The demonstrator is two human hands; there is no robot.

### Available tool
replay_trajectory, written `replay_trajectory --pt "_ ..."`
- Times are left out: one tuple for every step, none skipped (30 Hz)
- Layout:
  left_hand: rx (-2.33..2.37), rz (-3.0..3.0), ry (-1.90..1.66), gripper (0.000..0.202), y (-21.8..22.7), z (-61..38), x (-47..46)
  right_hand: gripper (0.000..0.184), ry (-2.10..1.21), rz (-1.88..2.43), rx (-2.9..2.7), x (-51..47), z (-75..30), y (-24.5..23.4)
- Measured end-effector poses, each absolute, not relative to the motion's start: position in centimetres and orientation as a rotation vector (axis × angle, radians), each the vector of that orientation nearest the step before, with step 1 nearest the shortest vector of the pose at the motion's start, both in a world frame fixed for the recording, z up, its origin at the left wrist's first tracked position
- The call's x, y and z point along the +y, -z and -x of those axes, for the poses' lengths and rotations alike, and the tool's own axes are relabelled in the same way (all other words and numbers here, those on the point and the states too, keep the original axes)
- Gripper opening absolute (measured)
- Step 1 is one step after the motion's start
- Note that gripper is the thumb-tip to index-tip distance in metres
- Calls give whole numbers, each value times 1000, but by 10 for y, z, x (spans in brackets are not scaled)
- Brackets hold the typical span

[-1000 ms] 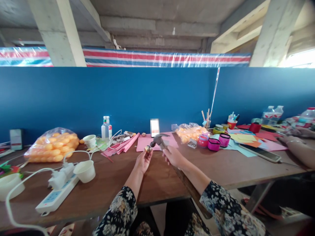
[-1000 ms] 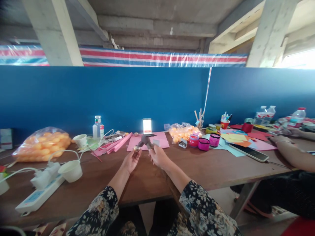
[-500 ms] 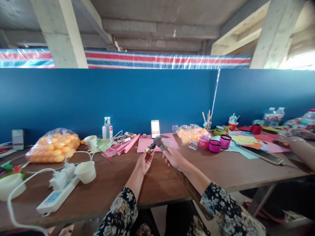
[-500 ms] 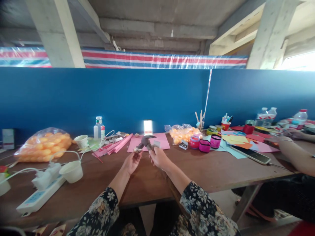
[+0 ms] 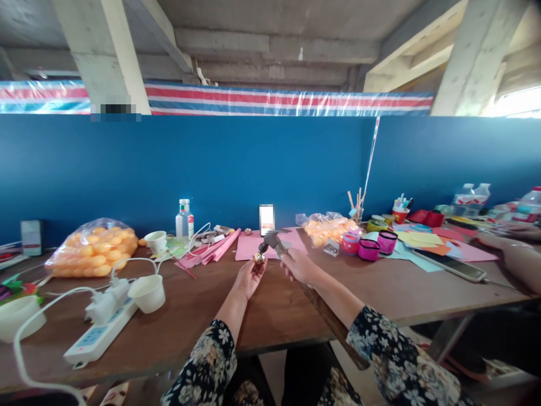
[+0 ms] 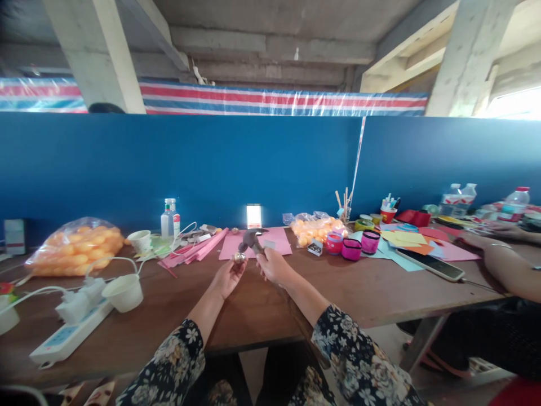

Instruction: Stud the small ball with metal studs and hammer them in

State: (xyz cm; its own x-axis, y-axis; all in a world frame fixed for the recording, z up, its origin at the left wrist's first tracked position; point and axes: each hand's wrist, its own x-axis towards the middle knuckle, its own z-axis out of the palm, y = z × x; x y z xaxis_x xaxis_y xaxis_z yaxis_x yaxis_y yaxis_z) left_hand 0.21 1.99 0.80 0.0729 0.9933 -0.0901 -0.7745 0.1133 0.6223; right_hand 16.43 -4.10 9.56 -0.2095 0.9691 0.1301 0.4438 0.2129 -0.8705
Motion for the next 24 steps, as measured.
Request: replay_trajectory --pt "575 -492 -1402 11 -7 -2 20 18 -936 1327 -1784 -41 -165 -97" --pt "578 -507 -1397 11 -7 -2 20 18 -945 1330 -1796 -40 -166 -97" --pt "579 -519 -1392 10 -6 -2 20 18 -953 1328 -1801 -40 -167 -97" --pt "578 -529 -1387 10 -6 -2 20 18 -957 1322 -1799 -40 -167 -97" --pt "572 -537 -1385 11 -5 -1 20 18 -957 1313 -1790 -39 -168 -97" --pt "565 -545 -1385 11 -5 -1 19 19 -952 1306 -1784 -39 -169 -96" --pt "558 -551 -1385 11 -5 -1 19 19 -945 1300 -1780 -38 -170 -95" --pt "555 -556 -1385 11 -5 -1 18 20 -940 1300 -1785 -38 -170 -94" --pt "553 -560 -1384 11 -5 -1 18 20 -940 1305 -1797 -38 -171 -93" --pt "553 -565 -1381 11 -5 -1 17 21 -940 1309 -1807 -37 -171 -92" --pt "551 -570 -1378 12 -5 -1 17 21 -940 1312 -1814 -37 -171 -90" --pt "550 -574 -1376 12 -4 -1 18 21 -940 1312 -1816 -37 -172 -89" --pt "553 -573 -1379 13 -4 -1 18 21 -935 1312 -1815 -37 -173 -88" --pt "561 -565 -1390 13 -3 0 19 22 -918 1314 -1814 -37 -174 -87" --pt "572 -551 -1404 14 -2 0 20 23 -883 1321 -1819 -36 -177 -85" --pt "585 -532 -1422 13 -2 1 21 24 -826 1333 -1837 -36 -181 -84" --pt "596 -511 -1440 13 -2 1 22 25 -741 1352 -1865 -36 -186 -83" --pt "604 -489 -1459 13 -1 1 23 25 -627 1373 -1899 -36 -191 -81" --pt "609 -472 -1471 12 -1 2 24 24 -500 1398 -1938 -37 -198 -80" --pt "612 -461 -1474 12 -2 2 24 23 -376 1431 -1965 -38 -205 -79" --pt "617 -454 -1470 11 -2 2 24 21 -280 1479 -1976 -39 -213 -77" --pt "622 -452 -1466 11 -2 2 24 22 -220 1534 -1980 -41 -220 -75" --pt "625 -455 -1460 11 -2 2 24 24 -174 1593 -1981 -43 -228 -72" --pt "626 -459 -1455 10 -3 2 24 26 -139 1648 -1982 -45 -236 -69"
